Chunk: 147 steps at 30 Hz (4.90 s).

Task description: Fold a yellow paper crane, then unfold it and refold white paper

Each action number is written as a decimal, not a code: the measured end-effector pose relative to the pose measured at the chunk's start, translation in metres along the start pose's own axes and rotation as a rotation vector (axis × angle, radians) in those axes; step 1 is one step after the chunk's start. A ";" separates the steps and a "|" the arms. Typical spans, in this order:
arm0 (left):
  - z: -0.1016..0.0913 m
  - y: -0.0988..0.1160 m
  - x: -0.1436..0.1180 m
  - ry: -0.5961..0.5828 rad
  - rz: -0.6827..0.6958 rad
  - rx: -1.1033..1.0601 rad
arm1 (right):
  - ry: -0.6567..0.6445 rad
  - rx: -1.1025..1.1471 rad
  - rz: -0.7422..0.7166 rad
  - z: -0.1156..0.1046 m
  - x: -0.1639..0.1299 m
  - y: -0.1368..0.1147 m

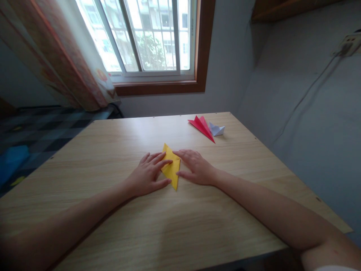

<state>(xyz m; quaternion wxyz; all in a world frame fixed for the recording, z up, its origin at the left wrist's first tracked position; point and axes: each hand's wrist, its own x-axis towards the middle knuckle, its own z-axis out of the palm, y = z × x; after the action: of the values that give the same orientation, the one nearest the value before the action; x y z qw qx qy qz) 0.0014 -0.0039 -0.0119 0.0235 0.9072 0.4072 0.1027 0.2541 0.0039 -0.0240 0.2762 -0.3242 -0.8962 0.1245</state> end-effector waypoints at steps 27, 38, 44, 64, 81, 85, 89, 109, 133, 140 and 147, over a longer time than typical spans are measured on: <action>-0.004 0.001 0.001 0.091 0.170 -0.070 | 0.084 -0.113 0.075 0.006 0.002 0.001; -0.014 0.006 0.004 0.069 0.133 -0.072 | 0.109 -0.107 0.035 0.005 0.001 0.001; -0.011 0.004 0.004 0.075 0.145 -0.060 | 0.129 -0.091 -0.015 0.005 0.002 0.003; 0.000 -0.004 0.002 0.024 0.222 -0.059 | 0.042 -0.180 0.192 0.006 0.004 0.001; 0.001 -0.003 0.001 0.112 0.173 -0.076 | 0.061 -0.235 0.342 0.009 0.002 0.006; 0.001 -0.004 0.002 0.114 0.149 -0.093 | 0.088 -0.221 0.301 0.009 0.002 0.006; 0.001 -0.002 0.002 0.121 0.136 -0.090 | 0.093 -0.211 0.241 0.008 0.001 0.004; 0.001 -0.001 0.002 0.121 0.133 -0.190 | 0.099 -0.079 0.092 0.007 0.002 -0.001; -0.004 0.001 0.004 0.049 0.208 -0.308 | 0.055 -0.062 -0.163 0.001 0.002 -0.002; -0.004 0.001 0.003 0.068 0.229 -0.289 | 0.067 -0.052 -0.151 0.000 0.003 -0.003; 0.004 -0.003 0.000 0.109 0.158 -0.318 | 0.079 -0.053 -0.134 0.004 0.003 0.000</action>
<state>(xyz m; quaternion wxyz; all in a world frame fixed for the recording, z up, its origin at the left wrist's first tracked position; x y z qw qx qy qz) -0.0002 -0.0017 -0.0163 0.1363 0.9144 0.3137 0.2166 0.2503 0.0054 -0.0258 0.3103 -0.2751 -0.9073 0.0691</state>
